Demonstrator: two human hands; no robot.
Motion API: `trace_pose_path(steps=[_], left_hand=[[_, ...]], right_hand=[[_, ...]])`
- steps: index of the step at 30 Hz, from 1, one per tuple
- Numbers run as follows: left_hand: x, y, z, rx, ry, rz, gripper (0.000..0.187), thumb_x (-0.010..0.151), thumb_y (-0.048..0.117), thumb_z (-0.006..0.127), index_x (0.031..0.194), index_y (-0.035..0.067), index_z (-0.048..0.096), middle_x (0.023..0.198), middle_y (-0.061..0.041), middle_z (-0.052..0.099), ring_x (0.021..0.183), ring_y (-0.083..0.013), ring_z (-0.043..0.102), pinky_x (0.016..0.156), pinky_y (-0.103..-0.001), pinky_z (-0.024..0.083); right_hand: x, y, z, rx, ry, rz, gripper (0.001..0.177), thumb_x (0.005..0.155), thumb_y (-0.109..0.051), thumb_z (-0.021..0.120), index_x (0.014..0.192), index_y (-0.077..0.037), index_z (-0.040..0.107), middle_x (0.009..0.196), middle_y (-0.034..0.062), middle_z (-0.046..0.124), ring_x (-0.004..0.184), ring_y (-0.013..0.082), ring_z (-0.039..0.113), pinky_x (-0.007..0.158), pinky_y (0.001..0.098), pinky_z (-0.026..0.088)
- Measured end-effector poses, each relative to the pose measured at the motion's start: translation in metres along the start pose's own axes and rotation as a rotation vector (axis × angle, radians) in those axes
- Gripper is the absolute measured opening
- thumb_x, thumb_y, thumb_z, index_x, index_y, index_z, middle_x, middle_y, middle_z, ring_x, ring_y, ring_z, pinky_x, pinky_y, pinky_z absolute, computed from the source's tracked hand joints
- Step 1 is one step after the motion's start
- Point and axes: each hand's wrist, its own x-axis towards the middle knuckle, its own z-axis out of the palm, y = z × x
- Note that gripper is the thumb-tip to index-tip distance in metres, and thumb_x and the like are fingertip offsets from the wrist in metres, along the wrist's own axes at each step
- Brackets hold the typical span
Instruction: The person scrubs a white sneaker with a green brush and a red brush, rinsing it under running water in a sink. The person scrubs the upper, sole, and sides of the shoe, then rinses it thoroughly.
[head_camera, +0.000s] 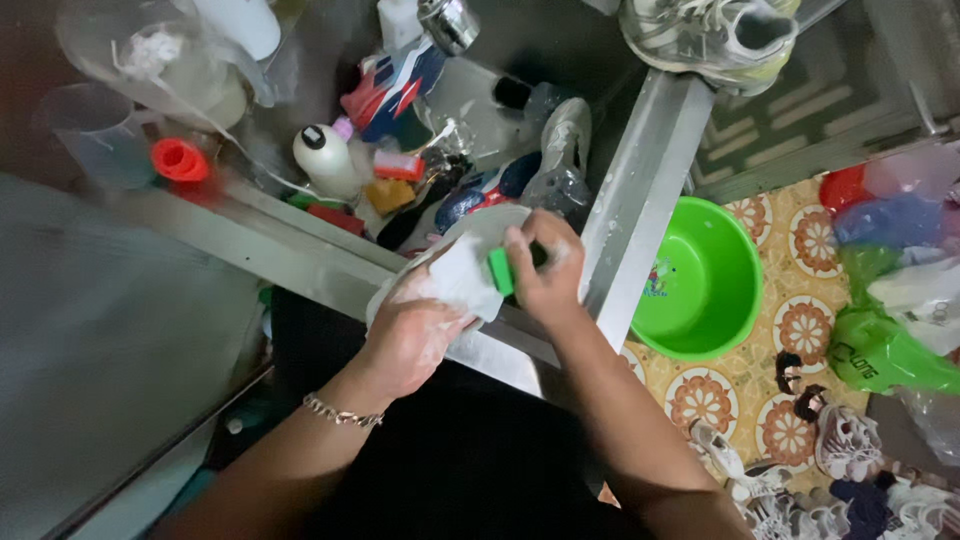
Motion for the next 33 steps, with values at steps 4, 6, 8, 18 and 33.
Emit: trace_pose_path(steps=[4, 6, 8, 18, 33], left_hand=[[0.016, -0.012, -0.021, -0.042, 0.027, 0.025, 0.098, 0.087, -0.021, 0.074, 0.179, 0.014, 0.067, 0.159, -0.023, 0.082, 0.143, -0.0425, 0.078, 0.132, -0.071, 0.056], [0.009, -0.007, -0.017, -0.047, 0.026, 0.011, 0.100, 0.090, -0.020, 0.069, 0.185, 0.011, 0.060, 0.163, -0.026, 0.079, 0.147, -0.0463, 0.075, 0.137, -0.074, 0.051], [0.005, -0.009, -0.016, -0.089, 0.074, -0.009, 0.097, 0.093, -0.019, 0.068, 0.185, 0.009, 0.059, 0.165, -0.024, 0.075, 0.150, -0.0493, 0.072, 0.138, -0.076, 0.048], [0.003, -0.002, -0.002, 0.020, 0.087, -0.057, 0.102, 0.097, -0.015, 0.065, 0.192, 0.020, 0.053, 0.171, -0.017, 0.071, 0.149, -0.0452, 0.072, 0.133, -0.074, 0.055], [-0.007, 0.004, -0.011, 0.099, -0.144, 0.083, 0.105, 0.085, -0.014, 0.056, 0.189, -0.003, 0.046, 0.159, -0.031, 0.076, 0.143, -0.0417, 0.078, 0.119, -0.056, 0.066]], right_hand=[[0.002, -0.054, 0.017, 0.000, -0.042, -0.076, 0.041, 0.118, -0.026, 0.076, 0.082, -0.016, 0.063, 0.074, 0.0086, 0.060, 0.064, 0.0359, 0.061, 0.070, 0.0472, 0.051], [-0.003, -0.047, 0.016, 0.074, -0.044, -0.065, 0.041, 0.118, -0.025, 0.079, 0.081, -0.015, 0.064, 0.074, 0.0078, 0.063, 0.065, 0.0358, 0.061, 0.070, 0.0464, 0.050], [-0.003, -0.004, 0.001, 0.024, -0.024, -0.065, 0.039, 0.118, -0.020, 0.081, 0.084, -0.013, 0.063, 0.075, 0.0120, 0.063, 0.065, 0.0416, 0.062, 0.069, 0.0495, 0.051], [0.003, 0.017, -0.011, -0.010, -0.025, -0.127, 0.037, 0.120, -0.020, 0.079, 0.088, -0.010, 0.063, 0.077, 0.0148, 0.062, 0.064, 0.0425, 0.060, 0.069, 0.0503, 0.050], [-0.035, -0.030, 0.013, -0.076, -0.024, -0.244, 0.038, 0.114, -0.031, 0.076, 0.079, -0.019, 0.070, 0.076, 0.0056, 0.068, 0.067, 0.0343, 0.068, 0.073, 0.0469, 0.052]])
